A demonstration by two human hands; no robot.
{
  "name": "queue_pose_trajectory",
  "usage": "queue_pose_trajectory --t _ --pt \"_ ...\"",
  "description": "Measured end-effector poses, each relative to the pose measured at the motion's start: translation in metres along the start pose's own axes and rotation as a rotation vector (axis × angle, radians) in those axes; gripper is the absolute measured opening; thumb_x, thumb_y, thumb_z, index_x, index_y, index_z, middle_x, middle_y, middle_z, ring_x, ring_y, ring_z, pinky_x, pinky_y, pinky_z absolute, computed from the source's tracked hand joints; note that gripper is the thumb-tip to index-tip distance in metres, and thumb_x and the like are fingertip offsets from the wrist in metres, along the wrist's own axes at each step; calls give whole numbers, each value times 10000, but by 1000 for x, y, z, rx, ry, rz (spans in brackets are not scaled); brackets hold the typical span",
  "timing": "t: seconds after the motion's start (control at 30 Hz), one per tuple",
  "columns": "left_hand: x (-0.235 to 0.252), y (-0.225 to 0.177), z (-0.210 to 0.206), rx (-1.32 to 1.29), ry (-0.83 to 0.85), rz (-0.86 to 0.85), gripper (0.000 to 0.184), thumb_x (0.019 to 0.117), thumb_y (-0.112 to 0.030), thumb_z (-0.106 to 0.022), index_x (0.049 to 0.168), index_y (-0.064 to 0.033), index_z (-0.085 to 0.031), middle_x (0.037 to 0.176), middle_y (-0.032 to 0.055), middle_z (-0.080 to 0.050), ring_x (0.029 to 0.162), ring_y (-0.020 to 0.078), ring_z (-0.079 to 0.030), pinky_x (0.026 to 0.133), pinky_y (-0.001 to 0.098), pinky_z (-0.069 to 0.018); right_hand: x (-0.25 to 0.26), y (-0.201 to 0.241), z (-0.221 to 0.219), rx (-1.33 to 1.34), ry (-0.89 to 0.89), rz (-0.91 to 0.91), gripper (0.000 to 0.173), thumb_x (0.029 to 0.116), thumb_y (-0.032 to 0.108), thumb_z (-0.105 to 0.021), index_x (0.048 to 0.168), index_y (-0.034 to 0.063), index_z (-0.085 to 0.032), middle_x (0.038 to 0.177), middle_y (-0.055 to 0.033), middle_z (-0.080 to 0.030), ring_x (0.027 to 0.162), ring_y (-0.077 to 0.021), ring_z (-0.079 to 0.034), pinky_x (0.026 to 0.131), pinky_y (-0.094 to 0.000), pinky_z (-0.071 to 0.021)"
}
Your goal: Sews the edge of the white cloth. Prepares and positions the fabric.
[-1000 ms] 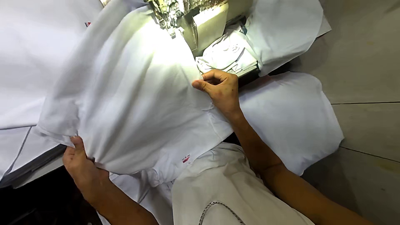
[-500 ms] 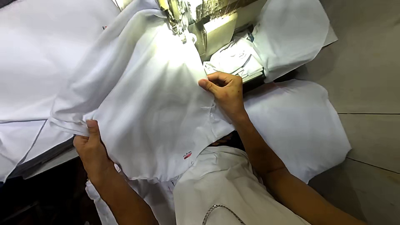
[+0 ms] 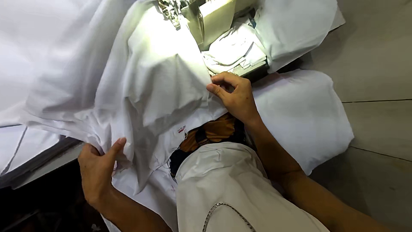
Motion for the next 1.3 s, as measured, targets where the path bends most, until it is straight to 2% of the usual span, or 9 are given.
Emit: queue_pose_trajectory --t 0.07,0.2,0.4,0.57,0.67,0.83,1.0,1.17,1.3 --pt "-20 4 -7 7 -91 -41 326 937 -257 -714 1099 13 -630 919 -41 -674 833 -34 -658 788 203 -576 -9 -2 5 -88 20 -3 208 972 212 -720 1136 85 -718 944 -30 -687 757 -88 -602 672 -246 -499" --pt "-36 16 -12 -210 -183 -194 90 1026 -123 -551 1067 -56 -596 899 -142 -645 850 -50 -647 828 196 -562 -17 -4 6 -168 32 -82 279 954 272 -747 1168 116 -658 809 -13 -613 621 -118 -518 541 -278 -423" --pt "-29 15 -4 -272 -188 -168 112 1039 -114 -521 1099 -59 -598 924 -119 -662 877 -15 -663 850 228 -570 -13 -5 -2 -109 2 -91 277 921 332 -774 929 100 -623 705 -22 -510 563 -127 -449 506 -278 -362" --pt "-26 7 16 -191 -231 -186 107 1048 -167 -543 1106 -95 -596 925 -133 -648 862 -24 -653 826 226 -565 -1 -11 -4 76 7 -34 380 844 201 -844 1081 72 -575 729 18 -556 564 -45 -454 518 -197 -367" --pt "-26 -1 27 -126 -265 -204 147 1056 -201 -548 1125 -80 -596 945 -140 -642 883 -64 -640 842 185 -549 1 -11 -3 123 2 43 421 861 149 -825 1210 35 -620 799 -7 -551 626 -53 -474 547 -185 -388" --pt "-21 1 40 -69 -269 -200 190 1056 -234 -553 1134 -66 -598 950 -118 -629 882 -60 -631 835 185 -545 2 -14 -5 69 38 8 246 907 250 -789 1018 62 -674 814 1 -611 647 -37 -507 579 -193 -414" --pt "-17 5 43 -81 -273 -201 188 1047 -230 -565 1132 -66 -597 962 -118 -634 898 -53 -636 855 188 -544 -2 -16 -3 -10 58 -79 320 900 345 -789 831 95 -601 717 16 -565 613 -62 -507 566 -237 -415" --pt "-13 1 42 -90 -260 -184 148 1046 -198 -552 1113 -72 -588 931 -127 -621 863 -63 -631 831 172 -540 0 -17 1 -97 64 -148 397 834 414 -838 864 113 -582 699 31 -498 577 -73 -437 553 -255 -370" --pt "-11 8 42 -92 -241 -183 192 1042 -226 -568 1149 -70 -598 961 -118 -638 894 -49 -641 848 188 -549 -1 -21 1 36 96 -84 291 934 353 -749 862 105 -613 696 39 -523 570 -39 -448 527 -211 -365"
Point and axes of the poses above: each hand's wrist, its own x-axis towards the middle knuckle, its own z-axis out of the back of the hand, y = z × x, the point moved 1 cm from there along x, towards the middle knuckle
